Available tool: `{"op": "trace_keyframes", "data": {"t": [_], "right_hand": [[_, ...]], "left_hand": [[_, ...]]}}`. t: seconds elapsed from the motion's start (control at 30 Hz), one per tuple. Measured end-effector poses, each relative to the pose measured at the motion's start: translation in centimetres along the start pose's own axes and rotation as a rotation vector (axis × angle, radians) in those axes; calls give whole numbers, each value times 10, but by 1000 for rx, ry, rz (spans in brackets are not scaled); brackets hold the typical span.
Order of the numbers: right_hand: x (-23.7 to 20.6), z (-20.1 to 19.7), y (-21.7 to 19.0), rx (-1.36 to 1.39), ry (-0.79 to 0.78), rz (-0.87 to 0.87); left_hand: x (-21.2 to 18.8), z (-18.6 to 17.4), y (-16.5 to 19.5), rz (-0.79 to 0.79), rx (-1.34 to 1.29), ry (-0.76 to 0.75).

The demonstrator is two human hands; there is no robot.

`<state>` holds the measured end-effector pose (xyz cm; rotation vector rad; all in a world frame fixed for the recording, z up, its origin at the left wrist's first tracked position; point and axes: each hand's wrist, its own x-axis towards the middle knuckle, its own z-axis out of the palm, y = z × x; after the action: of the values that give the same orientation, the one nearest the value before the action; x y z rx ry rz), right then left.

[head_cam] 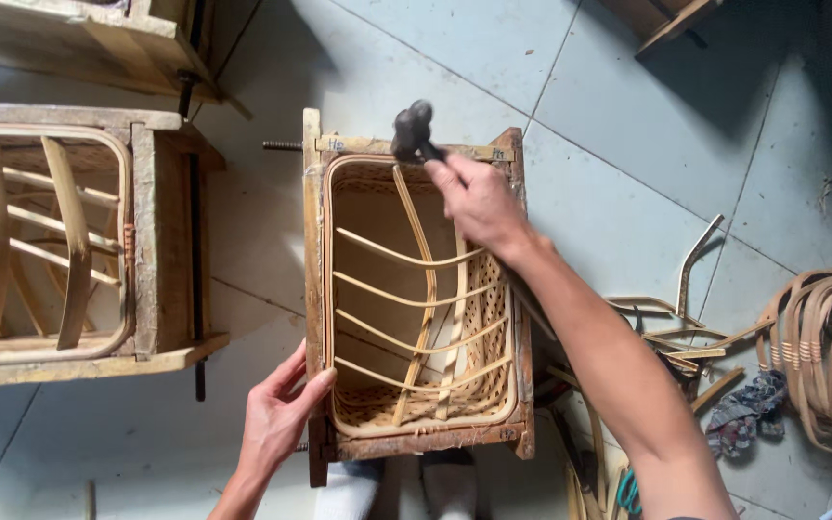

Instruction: The person sits on the floor assembling a bamboo basket in a wooden frame jig. They squeeze glue from a bottle onto the rim, tuck and weave bamboo strips into the woven wall, tap strips tight with a hammer, trim with pliers, and apply more glue along the edge.

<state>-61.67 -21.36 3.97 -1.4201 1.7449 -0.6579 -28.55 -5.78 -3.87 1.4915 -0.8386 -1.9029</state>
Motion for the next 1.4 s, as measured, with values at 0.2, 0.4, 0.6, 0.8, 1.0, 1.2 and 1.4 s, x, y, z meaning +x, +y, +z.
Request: {"op": "trace_keyframes", "data": {"t": [0.2, 0.4, 0.6, 0.8, 1.0, 1.2, 1.4], "right_hand": [[-21, -49, 14, 25, 100, 108], [-63, -76, 42, 185, 261, 129], [-81, -70, 60, 142, 225, 147], [-106, -68, 79, 103, 269, 118], [-143, -51, 110, -74, 341, -98], [-194, -29, 119, 7, 192, 104], [-294, -7, 110, 42, 296, 176]], "left_hand": [[-3, -1, -2, 18, 83, 19], [-49, 27, -13, 1160, 934, 143], [-56, 38, -30, 972, 1288, -179], [-58, 39, -35, 933, 1313, -158], [-63, 45, -30, 932, 1325, -152], [-68, 47, -24, 989, 1286, -148], [-72, 42, -22, 1225, 1256, -183]]}}
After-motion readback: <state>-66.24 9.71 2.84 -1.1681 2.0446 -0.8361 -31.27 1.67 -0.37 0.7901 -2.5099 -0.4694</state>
